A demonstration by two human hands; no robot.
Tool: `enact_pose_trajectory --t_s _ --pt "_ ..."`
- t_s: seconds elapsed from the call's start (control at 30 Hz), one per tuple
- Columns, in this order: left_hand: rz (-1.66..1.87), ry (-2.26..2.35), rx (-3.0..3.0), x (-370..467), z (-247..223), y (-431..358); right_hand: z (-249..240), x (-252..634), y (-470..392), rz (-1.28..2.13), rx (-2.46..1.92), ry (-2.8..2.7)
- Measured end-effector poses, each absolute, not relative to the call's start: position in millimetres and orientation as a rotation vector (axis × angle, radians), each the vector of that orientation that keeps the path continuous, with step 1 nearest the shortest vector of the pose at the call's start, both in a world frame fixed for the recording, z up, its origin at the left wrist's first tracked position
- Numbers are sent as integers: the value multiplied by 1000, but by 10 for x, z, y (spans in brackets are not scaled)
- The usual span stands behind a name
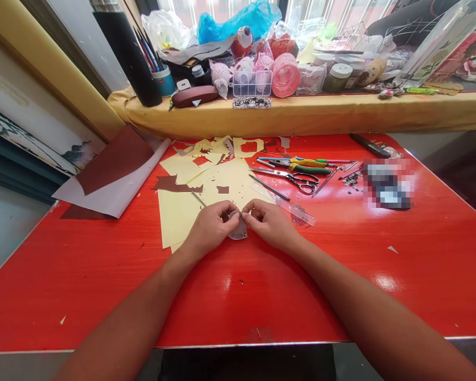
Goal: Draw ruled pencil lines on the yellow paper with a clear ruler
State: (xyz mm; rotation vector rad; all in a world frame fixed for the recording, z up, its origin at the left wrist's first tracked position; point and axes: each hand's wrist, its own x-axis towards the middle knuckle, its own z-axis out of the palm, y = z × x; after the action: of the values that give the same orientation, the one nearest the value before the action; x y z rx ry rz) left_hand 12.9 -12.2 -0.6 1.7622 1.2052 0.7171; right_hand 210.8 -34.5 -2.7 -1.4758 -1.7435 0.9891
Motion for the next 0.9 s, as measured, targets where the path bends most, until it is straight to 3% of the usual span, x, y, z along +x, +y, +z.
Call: enact_pose_trajectory --t_s 0.9 --pt "680 1181 1753 112 -48 -102 -40 2121 -345 1011 -1445 -1764"
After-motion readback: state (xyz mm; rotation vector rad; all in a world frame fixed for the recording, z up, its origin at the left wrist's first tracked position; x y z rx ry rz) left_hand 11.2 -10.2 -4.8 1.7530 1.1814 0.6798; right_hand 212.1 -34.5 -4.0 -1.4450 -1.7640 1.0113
